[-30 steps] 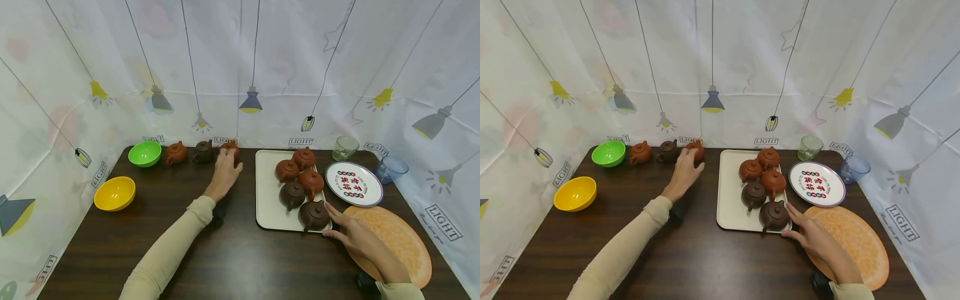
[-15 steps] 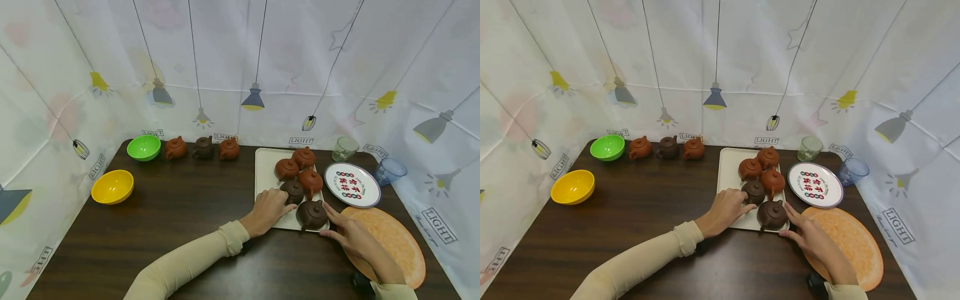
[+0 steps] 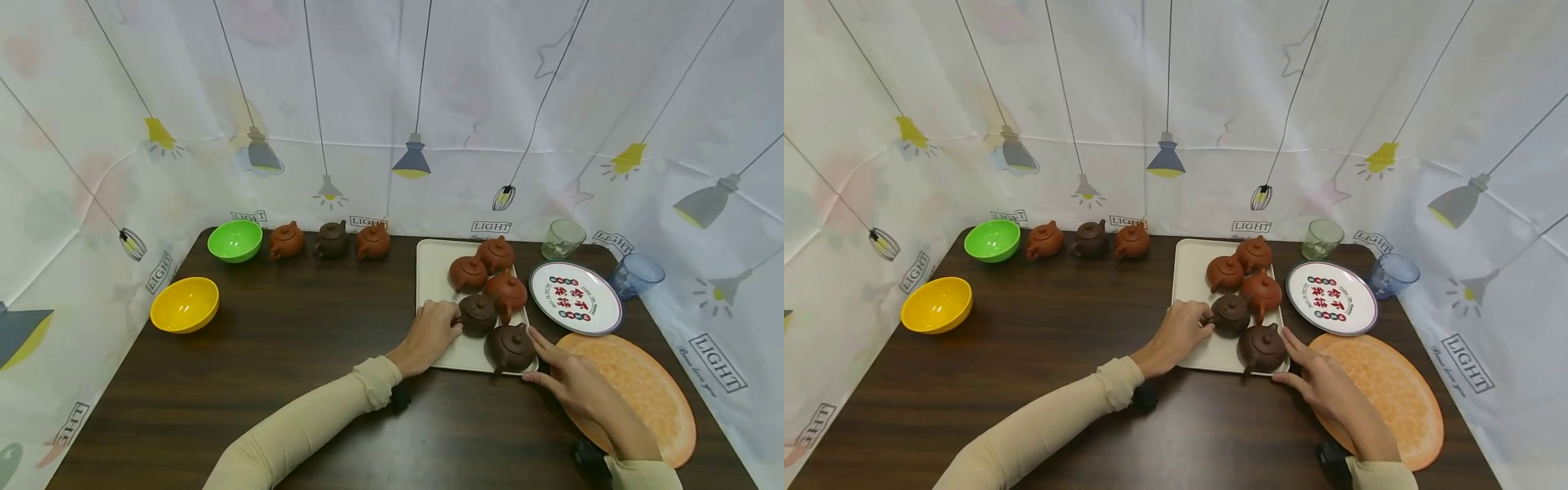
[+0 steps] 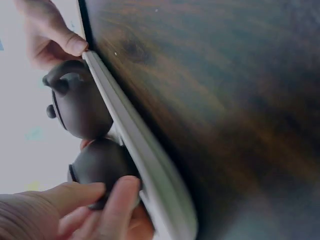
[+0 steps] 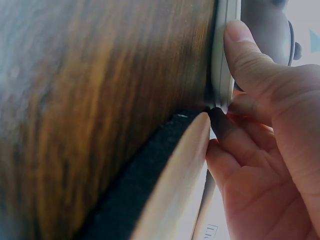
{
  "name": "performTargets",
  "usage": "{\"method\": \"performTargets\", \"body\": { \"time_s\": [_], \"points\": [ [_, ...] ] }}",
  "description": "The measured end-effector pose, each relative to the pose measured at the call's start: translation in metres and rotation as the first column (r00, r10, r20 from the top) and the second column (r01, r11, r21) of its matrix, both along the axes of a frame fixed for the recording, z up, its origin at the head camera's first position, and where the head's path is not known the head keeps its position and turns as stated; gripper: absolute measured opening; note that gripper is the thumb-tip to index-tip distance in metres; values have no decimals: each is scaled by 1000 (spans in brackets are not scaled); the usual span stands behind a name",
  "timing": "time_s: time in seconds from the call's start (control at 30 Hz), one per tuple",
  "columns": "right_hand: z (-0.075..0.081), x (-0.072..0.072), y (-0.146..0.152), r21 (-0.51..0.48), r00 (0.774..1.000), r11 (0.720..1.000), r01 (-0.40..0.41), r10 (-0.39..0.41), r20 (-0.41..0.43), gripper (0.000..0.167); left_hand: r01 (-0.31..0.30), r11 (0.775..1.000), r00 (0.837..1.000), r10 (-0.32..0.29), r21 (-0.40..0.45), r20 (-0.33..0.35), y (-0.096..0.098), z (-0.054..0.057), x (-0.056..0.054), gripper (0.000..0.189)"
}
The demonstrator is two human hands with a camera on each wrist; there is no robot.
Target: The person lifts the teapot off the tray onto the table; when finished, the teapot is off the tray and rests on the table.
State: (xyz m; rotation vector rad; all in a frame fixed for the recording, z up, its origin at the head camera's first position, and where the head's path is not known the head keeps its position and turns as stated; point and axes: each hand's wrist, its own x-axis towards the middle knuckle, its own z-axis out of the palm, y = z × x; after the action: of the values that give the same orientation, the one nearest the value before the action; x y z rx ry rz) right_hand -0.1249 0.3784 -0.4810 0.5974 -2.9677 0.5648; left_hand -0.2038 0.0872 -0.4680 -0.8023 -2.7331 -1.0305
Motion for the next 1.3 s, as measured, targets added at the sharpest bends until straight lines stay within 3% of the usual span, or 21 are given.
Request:
{"method": "performTargets", "body": {
  "time_s": [0.17, 0.43, 0.6, 0.73, 0.87, 1.0, 1.17, 1.3],
  "points": [
    [-2, -1, -2, 11, 1000, 1000, -3, 3, -16, 82, 20, 1000, 1000, -20, 17, -15, -9, 2, -3, 11],
    [0, -4, -2, -4, 1000, 1000, -1, 1, -5, 83, 30, 995, 998, -24, 98, -65, -47, 46, -11, 10],
    [0, -3, 1, -1, 999, 1000, -10, 10, -50, 85, -73, 989, 984, 92, 125, -152, -103, 60, -14, 12],
    [0, -4, -1, 15, 999, 1000, -8, 8, -35, 85, -178, 978, 963, 196, 109, -185, -165, 57, -16, 12],
    [0, -4, -2, 25, 1000, 1000, 2, -1, -12, 86, -331, 938, 925, 344, 106, -162, -223, 43, -15, 14],
    [1, -5, -1, 23, 1000, 1000, -3, 3, -10, 86, -495, 862, 855, 506, 111, -114, -265, 25, -11, 19],
    [1, -5, 0, 28, 1000, 1000, -4, 4, -17, 86, -625, 774, 771, 632, 97, -76, -292, 10, -10, 22],
    [-1, -4, 0, 11, 1000, 1000, -13, 13, -28, 85, -681, 730, 723, 683, 61, -98, -299, 3, -11, 21]
  ]
}}
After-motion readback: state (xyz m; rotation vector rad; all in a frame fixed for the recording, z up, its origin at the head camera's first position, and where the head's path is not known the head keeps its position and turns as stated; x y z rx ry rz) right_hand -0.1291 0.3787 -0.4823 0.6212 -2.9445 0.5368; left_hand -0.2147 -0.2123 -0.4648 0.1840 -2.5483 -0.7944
